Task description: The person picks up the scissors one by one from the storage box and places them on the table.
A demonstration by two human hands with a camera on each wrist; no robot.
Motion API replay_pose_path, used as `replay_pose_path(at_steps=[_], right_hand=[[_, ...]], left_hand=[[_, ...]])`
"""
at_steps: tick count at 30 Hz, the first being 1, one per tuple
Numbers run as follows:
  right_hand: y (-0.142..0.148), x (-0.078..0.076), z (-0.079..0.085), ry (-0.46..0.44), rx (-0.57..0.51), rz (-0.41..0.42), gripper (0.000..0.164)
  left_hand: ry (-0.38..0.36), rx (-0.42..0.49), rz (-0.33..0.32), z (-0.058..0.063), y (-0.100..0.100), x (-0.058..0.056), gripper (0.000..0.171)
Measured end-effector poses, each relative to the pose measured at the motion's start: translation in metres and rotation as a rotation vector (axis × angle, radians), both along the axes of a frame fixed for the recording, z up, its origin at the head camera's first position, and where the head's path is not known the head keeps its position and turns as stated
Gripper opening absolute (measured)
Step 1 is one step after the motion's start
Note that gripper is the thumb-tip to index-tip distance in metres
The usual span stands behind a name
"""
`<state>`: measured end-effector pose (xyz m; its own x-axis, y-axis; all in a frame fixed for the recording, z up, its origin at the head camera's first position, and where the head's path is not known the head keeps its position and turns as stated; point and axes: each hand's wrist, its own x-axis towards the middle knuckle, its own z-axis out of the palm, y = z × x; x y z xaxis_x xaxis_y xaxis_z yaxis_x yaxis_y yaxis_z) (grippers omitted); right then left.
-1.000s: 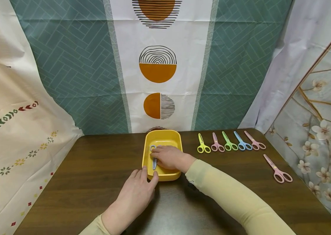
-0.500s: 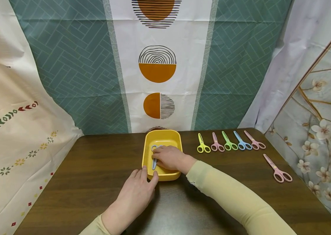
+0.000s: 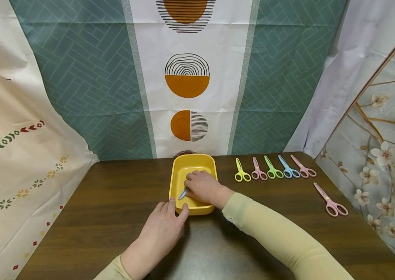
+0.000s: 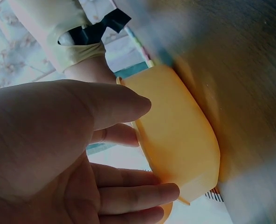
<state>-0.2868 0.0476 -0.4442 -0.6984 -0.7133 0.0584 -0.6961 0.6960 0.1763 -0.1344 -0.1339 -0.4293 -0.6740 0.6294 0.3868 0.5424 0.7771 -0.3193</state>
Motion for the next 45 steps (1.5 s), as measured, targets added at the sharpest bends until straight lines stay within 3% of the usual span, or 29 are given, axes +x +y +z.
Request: replay_pose_path(at_steps=[23, 33, 39, 45], right_hand=[[0.0, 0.001, 0.001, 0.055, 0.002, -0.101, 0.033], [-0.001, 0.001, 0.001, 0.03, -0.024, -0.111, 0.032], [0.003, 0.003, 0.01, 0.008, -0.022, -0.097, 0.029], [0.011, 0.011, 0.03, -0.095, 0.092, -0.149, 0.04]], left_hand=[[0.02, 0.007, -0.004, 0.0, 0.0, -0.001, 0.05], [-0.008, 0.007, -0.002, 0.001, -0.001, 0.0, 0.049], [-0.013, 0.011, -0.005, 0.002, -0.002, 0.0, 0.048], [-0.027, 0.007, 0.003, 0.002, -0.002, 0.001, 0.048]])
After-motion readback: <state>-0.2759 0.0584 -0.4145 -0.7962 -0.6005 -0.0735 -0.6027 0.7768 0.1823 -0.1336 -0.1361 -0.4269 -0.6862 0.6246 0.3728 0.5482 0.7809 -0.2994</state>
